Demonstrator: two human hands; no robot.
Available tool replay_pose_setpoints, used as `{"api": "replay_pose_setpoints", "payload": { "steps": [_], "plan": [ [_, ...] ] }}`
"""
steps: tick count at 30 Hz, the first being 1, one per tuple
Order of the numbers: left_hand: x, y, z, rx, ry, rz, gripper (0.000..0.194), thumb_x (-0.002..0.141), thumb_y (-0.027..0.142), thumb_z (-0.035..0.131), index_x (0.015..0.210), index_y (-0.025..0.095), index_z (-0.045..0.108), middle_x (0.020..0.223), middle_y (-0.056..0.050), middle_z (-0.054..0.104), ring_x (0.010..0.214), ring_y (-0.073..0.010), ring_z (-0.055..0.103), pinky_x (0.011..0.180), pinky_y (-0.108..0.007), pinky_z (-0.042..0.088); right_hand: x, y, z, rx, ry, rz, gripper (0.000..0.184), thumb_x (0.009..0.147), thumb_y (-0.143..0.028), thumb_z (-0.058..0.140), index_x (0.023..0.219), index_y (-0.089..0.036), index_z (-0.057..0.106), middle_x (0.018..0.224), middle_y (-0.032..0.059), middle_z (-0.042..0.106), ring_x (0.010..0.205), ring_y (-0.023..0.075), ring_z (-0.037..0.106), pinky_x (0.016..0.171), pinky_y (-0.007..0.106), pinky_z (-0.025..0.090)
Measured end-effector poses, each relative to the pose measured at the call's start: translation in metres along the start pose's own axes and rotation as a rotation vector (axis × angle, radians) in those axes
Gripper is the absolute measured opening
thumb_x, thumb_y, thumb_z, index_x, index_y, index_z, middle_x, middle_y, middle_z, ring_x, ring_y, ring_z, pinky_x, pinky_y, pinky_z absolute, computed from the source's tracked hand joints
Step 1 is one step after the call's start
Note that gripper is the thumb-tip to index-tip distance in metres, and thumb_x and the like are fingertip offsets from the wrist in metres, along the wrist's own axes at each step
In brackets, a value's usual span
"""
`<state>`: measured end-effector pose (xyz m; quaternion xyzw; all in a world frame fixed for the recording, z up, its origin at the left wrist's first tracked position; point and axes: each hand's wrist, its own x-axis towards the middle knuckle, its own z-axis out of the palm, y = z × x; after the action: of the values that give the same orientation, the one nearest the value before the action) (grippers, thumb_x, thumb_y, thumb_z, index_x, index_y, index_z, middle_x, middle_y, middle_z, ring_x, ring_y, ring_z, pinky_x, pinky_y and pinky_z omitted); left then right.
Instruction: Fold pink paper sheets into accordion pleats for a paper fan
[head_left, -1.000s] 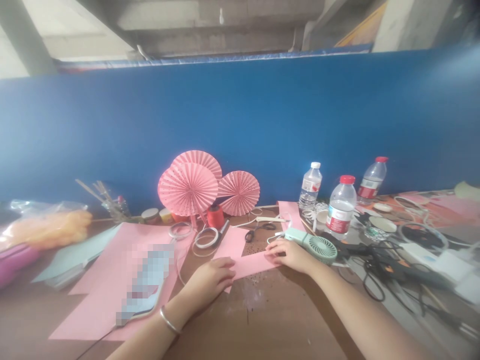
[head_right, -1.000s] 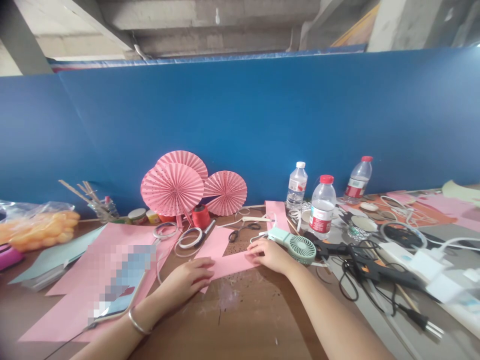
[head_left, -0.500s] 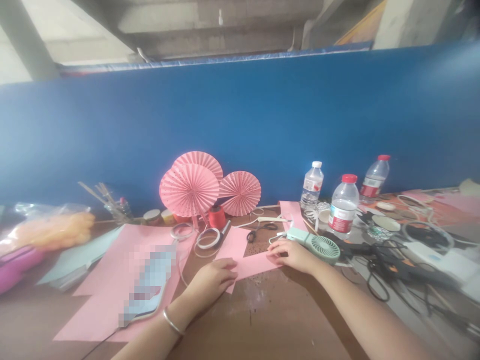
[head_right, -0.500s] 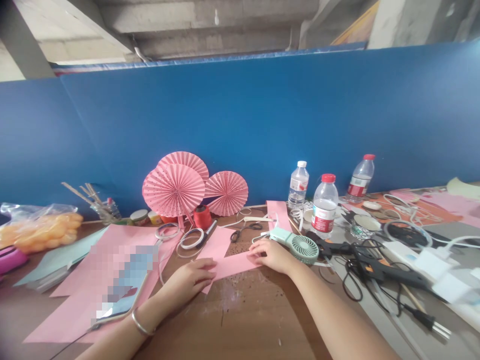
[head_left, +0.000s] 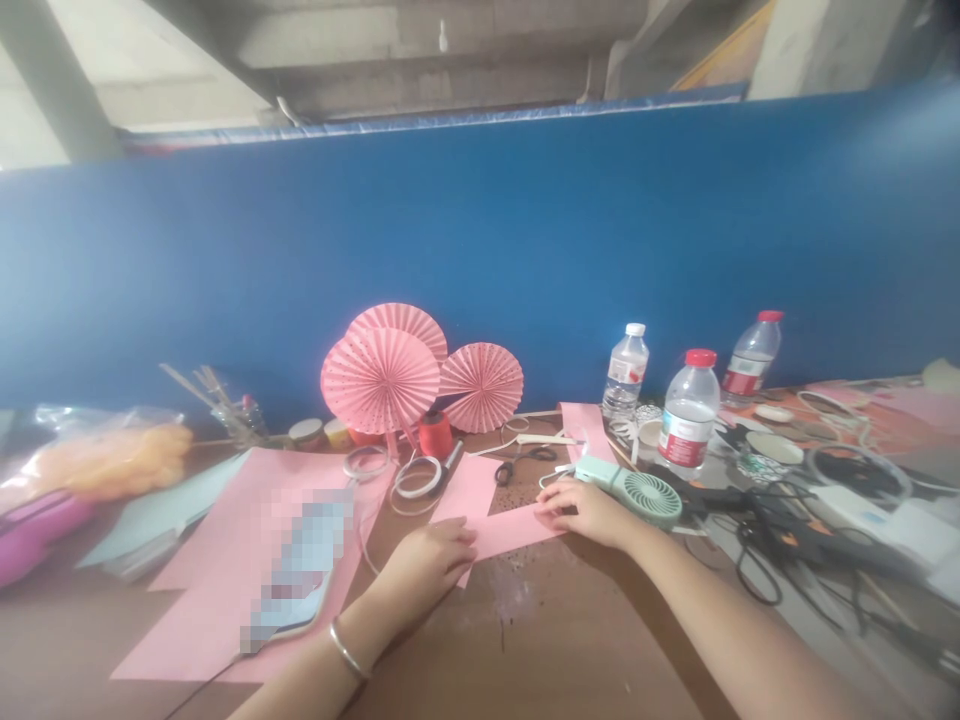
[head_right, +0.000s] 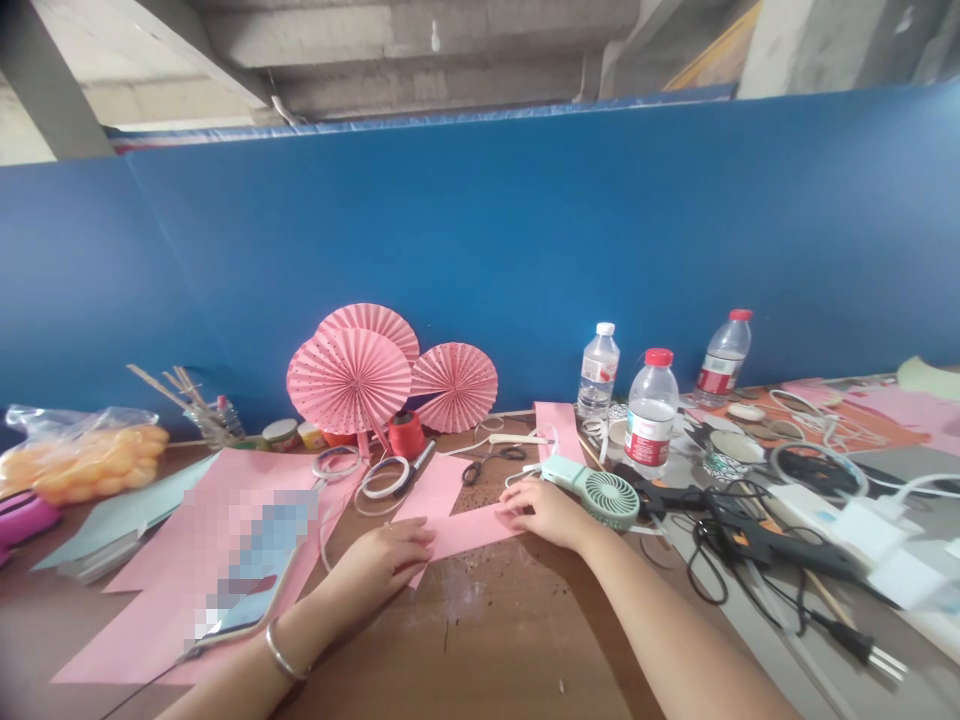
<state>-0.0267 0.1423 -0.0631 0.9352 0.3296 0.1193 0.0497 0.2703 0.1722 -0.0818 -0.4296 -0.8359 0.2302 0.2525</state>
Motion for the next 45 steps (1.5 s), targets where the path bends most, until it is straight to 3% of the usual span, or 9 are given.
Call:
{"api": "replay_pose_setpoints", "payload": {
  "steps": [4,8,13,16,20,23,30,38,45],
  "plan": [
    [0.003,0.008,-0.004,0.047,-0.062,-0.016,0.021,0.082,0.018,0.043,0.080,0.022,0.063,0.090,-0.003,0.063,0.102,-0.0194,0.052,0.094,-0.033,0.036,-0.001,-0.014,0.000,-0.194,0.020,-0.111,0.020,0.076,-0.019,0.054,0.085,-0.024,0.070,0.109,0.0043,0.059,0.103,0.0212,0.047,0.090,0.035,0.035],
    [0.001,0.019,-0.005,0.135,-0.114,-0.024,0.024,0.078,0.011,0.042,0.093,0.017,0.060,0.100,-0.008,0.061,0.108,-0.0226,0.048,0.094,-0.034,0.036,0.001,-0.038,0.015,-0.359,0.059,-0.112,0.025,0.080,-0.013,0.043,0.084,-0.018,0.068,0.102,0.0080,0.060,0.097,0.0220,0.049,0.085,0.036,0.039],
    [-0.009,0.026,-0.008,0.101,-0.081,-0.037,0.042,0.076,0.004,0.036,0.115,0.016,0.048,0.116,-0.010,0.054,0.105,-0.0206,0.050,0.093,-0.032,0.035,0.008,-0.059,0.042,-0.277,-0.008,-0.227,0.037,0.088,-0.020,0.034,0.122,-0.020,0.049,0.126,0.0062,0.050,0.115,0.0197,0.042,0.099,0.035,0.031],
    [-0.013,0.023,-0.012,-0.024,-0.065,-0.070,0.037,0.077,0.008,0.035,0.109,0.021,0.051,0.111,-0.005,0.056,0.098,-0.0184,0.052,0.089,-0.029,0.038,0.011,-0.059,0.049,-0.197,-0.123,-0.270,0.042,0.090,-0.027,0.033,0.131,-0.021,0.037,0.135,0.0043,0.040,0.125,0.0184,0.033,0.104,0.034,0.025],
    [-0.013,0.016,-0.015,-0.134,-0.085,-0.113,0.023,0.075,0.011,0.039,0.087,0.019,0.057,0.092,-0.003,0.060,0.081,-0.0168,0.055,0.077,-0.027,0.041,0.012,-0.056,0.048,-0.159,-0.161,-0.239,0.043,0.090,-0.027,0.033,0.133,-0.023,0.033,0.137,0.0037,0.036,0.127,0.0182,0.029,0.105,0.036,0.024],
    [-0.011,0.014,-0.018,-0.206,-0.100,-0.094,0.019,0.074,0.011,0.041,0.077,0.018,0.058,0.085,-0.002,0.061,0.077,-0.0154,0.055,0.074,-0.025,0.042,0.012,-0.056,0.047,-0.148,-0.160,-0.227,0.043,0.090,-0.027,0.033,0.132,-0.024,0.034,0.136,0.0030,0.038,0.127,0.0186,0.030,0.105,0.036,0.025],
    [-0.007,0.002,-0.016,-0.275,-0.065,-0.085,0.024,0.080,0.019,0.042,0.081,0.021,0.065,0.101,-0.003,0.064,0.099,-0.0165,0.055,0.091,-0.027,0.038,0.013,-0.057,0.049,-0.075,-0.102,-0.185,0.038,0.090,-0.031,0.035,0.127,-0.027,0.043,0.131,0.0012,0.044,0.124,0.0192,0.035,0.103,0.036,0.028],
    [-0.015,-0.015,-0.017,-0.320,-0.117,0.020,0.026,0.077,0.012,0.043,0.082,0.021,0.067,0.108,-0.002,0.063,0.108,-0.0163,0.052,0.094,-0.027,0.036,0.015,-0.049,0.047,0.050,-0.102,-0.200,0.033,0.089,-0.031,0.038,0.118,-0.027,0.053,0.125,0.0016,0.049,0.122,0.0161,0.038,0.104,0.035,0.026],
    [-0.019,-0.017,-0.027,-0.230,-0.138,0.000,0.022,0.073,0.010,0.046,0.072,0.021,0.065,0.112,-0.002,0.059,0.101,-0.0175,0.054,0.089,-0.028,0.038,0.015,-0.047,0.045,0.103,-0.106,-0.172,0.031,0.089,-0.031,0.038,0.112,-0.028,0.058,0.125,0.0009,0.051,0.121,0.0169,0.040,0.104,0.038,0.028]
  ]
}}
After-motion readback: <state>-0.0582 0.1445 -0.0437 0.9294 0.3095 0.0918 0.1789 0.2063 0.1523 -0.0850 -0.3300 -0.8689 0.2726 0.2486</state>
